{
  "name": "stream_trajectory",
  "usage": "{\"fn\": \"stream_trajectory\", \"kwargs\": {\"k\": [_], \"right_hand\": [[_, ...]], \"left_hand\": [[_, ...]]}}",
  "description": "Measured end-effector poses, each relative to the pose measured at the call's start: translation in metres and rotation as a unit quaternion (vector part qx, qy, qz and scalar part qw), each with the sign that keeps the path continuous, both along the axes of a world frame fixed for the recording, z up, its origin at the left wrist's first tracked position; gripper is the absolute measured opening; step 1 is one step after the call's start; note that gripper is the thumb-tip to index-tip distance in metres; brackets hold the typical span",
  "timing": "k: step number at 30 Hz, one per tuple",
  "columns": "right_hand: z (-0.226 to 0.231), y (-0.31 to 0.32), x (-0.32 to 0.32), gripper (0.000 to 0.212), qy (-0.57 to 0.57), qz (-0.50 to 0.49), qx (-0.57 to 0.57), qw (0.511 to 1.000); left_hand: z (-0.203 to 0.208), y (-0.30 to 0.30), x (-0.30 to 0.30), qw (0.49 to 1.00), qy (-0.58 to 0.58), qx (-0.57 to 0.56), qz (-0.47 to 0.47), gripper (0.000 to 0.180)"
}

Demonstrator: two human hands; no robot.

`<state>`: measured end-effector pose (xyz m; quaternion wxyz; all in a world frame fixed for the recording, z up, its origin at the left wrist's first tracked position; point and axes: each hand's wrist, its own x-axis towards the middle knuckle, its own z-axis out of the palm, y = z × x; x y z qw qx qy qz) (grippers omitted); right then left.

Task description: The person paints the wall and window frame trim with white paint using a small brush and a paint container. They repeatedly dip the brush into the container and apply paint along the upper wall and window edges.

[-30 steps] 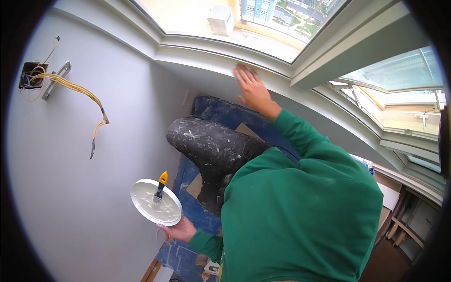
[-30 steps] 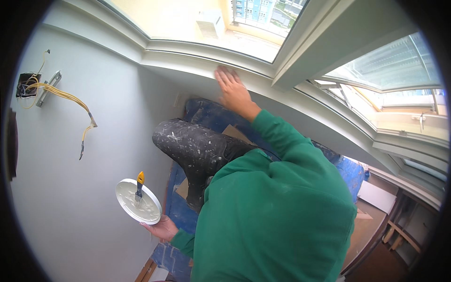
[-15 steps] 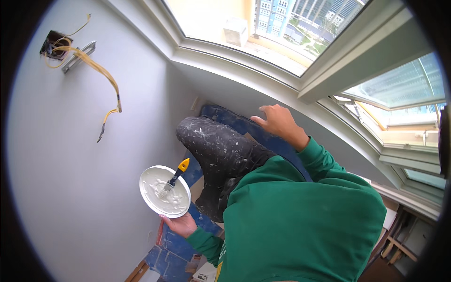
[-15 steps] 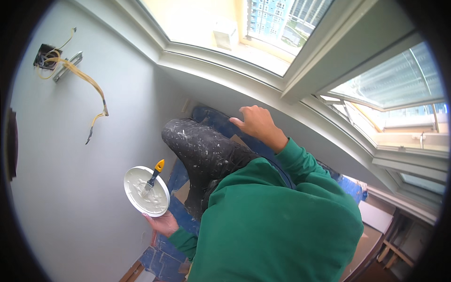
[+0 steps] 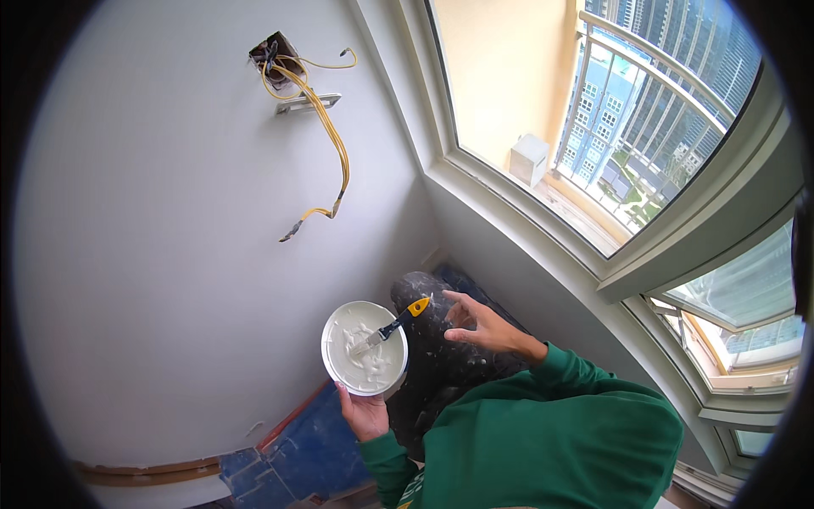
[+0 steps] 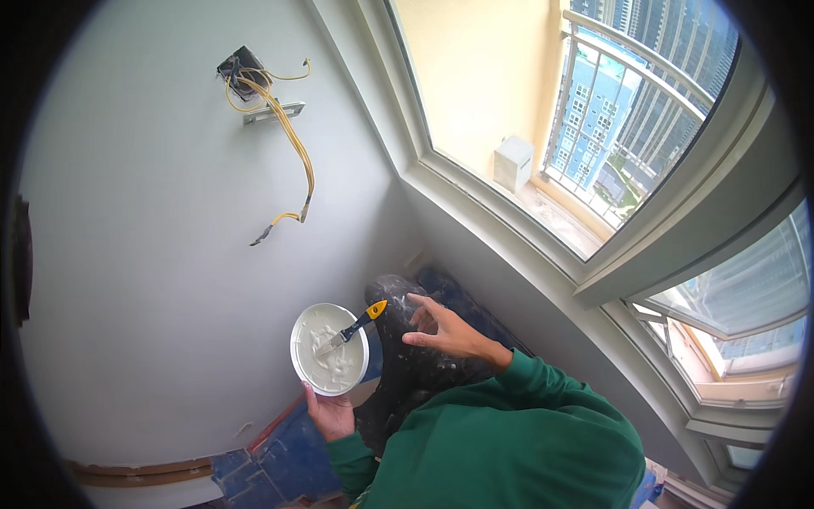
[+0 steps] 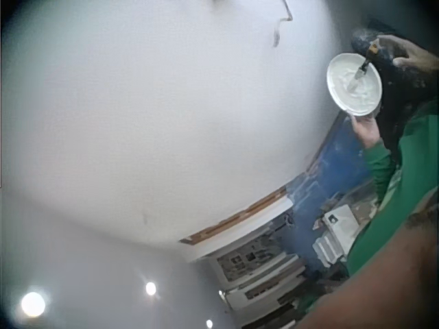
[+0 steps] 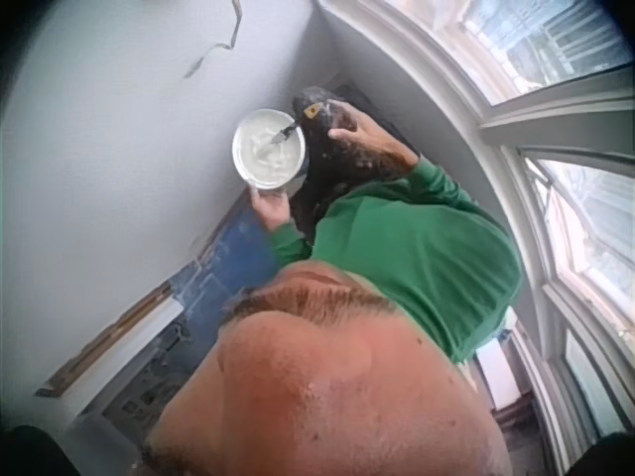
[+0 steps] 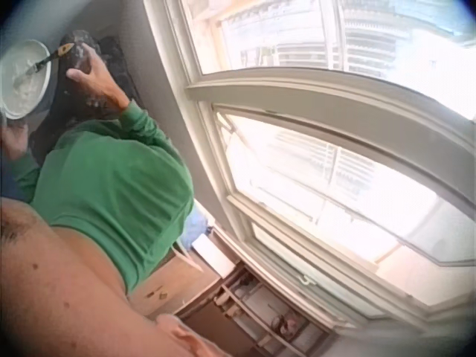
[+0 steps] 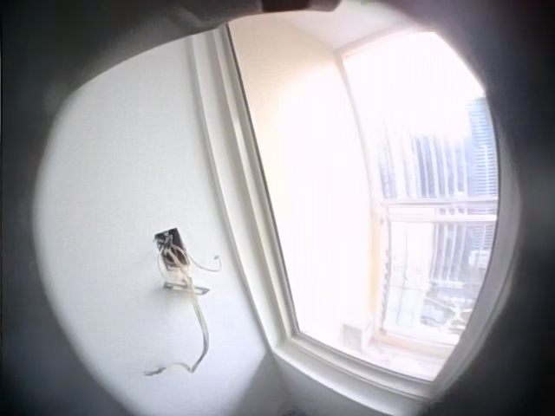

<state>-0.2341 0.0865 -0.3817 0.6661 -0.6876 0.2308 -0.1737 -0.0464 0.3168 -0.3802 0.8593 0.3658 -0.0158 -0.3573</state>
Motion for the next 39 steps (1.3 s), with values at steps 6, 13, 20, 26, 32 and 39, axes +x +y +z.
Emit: {"fn": "stream_trajectory", "kwargs": {"k": [6, 13, 20, 26, 32, 39], "right_hand": [[0.034, 0.016, 0.052, 0.07, -0.073, -0.007, 0.06, 0.995], [0.046, 0.017, 0.082, 0.04, -0.117, -0.061, -0.019, 0.991], [0.104, 0.003, 0.075, 0.032, -0.102, 0.05, -0.123, 0.986], [0.148, -0.018, 0.085, 0.028, -0.123, 0.098, -0.29, 0.944], [0.179, -0.02, 0.092, 0.027, -0.114, 0.156, -0.353, 0.915], [0.206, -0.013, 0.11, 0.022, -0.148, 0.195, -0.372, 0.895]], "left_hand": [[0.019, -0.002, -0.003, 1.0, 0.015, 0.026, 0.002, 0.048], [0.0, 0.003, 0.006, 0.998, -0.016, 0.057, -0.011, 0.052], [-0.024, 0.01, 0.021, 0.995, 0.023, 0.08, -0.051, 0.055], [-0.006, 0.001, 0.03, 0.999, 0.001, 0.046, 0.021, 0.047], [-0.003, -0.001, 0.038, 0.997, -0.017, 0.037, 0.064, 0.042], [0.033, 0.006, 0.022, 0.991, -0.035, -0.029, 0.125, 0.029]]}}
